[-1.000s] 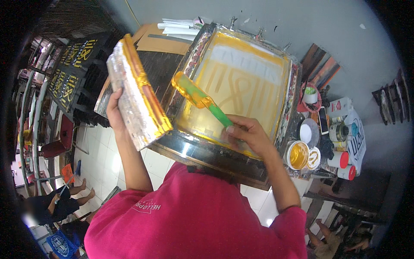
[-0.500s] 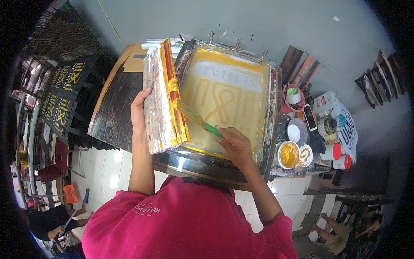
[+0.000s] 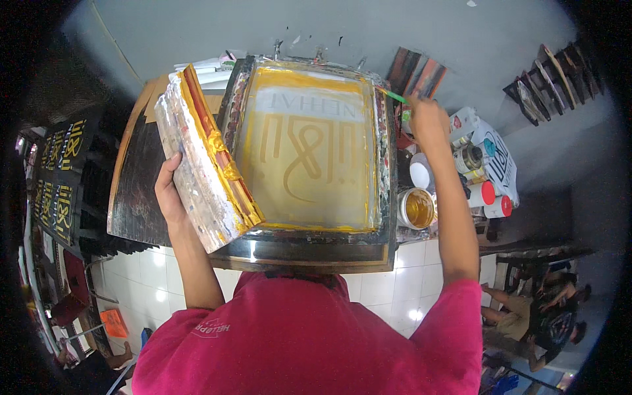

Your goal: The person applies gold ink to a bag using a screen printing frame and a squeegee, then uses a small spatula to transfer ink back from the squeegee to the screen or a container.

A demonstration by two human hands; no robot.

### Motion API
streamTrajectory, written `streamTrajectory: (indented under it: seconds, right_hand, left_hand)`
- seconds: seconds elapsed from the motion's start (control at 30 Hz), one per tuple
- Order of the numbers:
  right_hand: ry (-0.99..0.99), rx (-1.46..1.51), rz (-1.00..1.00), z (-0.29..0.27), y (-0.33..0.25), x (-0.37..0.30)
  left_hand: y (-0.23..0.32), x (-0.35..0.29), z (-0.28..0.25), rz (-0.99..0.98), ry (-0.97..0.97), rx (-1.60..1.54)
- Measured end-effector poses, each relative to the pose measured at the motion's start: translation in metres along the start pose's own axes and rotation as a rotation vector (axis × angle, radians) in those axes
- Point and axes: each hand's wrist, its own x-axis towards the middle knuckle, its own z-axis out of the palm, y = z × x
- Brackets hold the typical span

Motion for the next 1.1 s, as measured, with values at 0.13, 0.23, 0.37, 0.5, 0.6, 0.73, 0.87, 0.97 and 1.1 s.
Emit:
streamTrajectory:
  seconds: [0.13, 0.23, 0.37, 0.5, 0.6, 0.73, 0.87, 0.97, 1.1]
  right_hand:
    - [0.031, -0.177, -0.215, 0.03, -0.001, 0.066]
    - [-0.057, -0.274, -0.223, 0.05, -0.005, 0.102]
    - [-0.007, -0.362, -0.284, 0.057, -0.002, 0.112]
    - [-0.057, -0.44, -0.281, 0.051, -0.001, 0.117]
    - [-0.064, -0.463, -0.297, 0.052, 0.016, 0.119]
    - [-0.159, -0.402, -0.248, 0.044, -0.015, 0.133]
    - [-0.051, -0.273, -0.289, 0.066, 0.025, 0.129]
    - [-0.004, -0.291, -0.275, 0.099, 0.069, 0.142]
    - [0.008, -0.347, -0.311, 0.117, 0.073, 0.17]
  left_hand:
    - [0.005, -0.006, -0.002, 0.001, 0.026, 0.0]
    - [0.011, -0.013, -0.007, 0.028, 0.073, 0.014]
    - [0.016, -0.022, -0.009, 0.072, 0.12, 0.041]
    - [0.016, -0.021, -0.012, 0.069, 0.131, 0.028]
    - [0.011, -0.016, -0.01, 0.053, 0.127, 0.019]
    - [0.017, -0.022, -0.007, 0.134, 0.266, 0.069]
    - [0.013, -0.027, -0.017, 0.144, 0.415, 0.278]
    - [0.008, -0.014, -0.005, 0.128, 0.232, 0.163]
    - [0.012, -0.015, -0.002, 0.155, 0.056, 0.035]
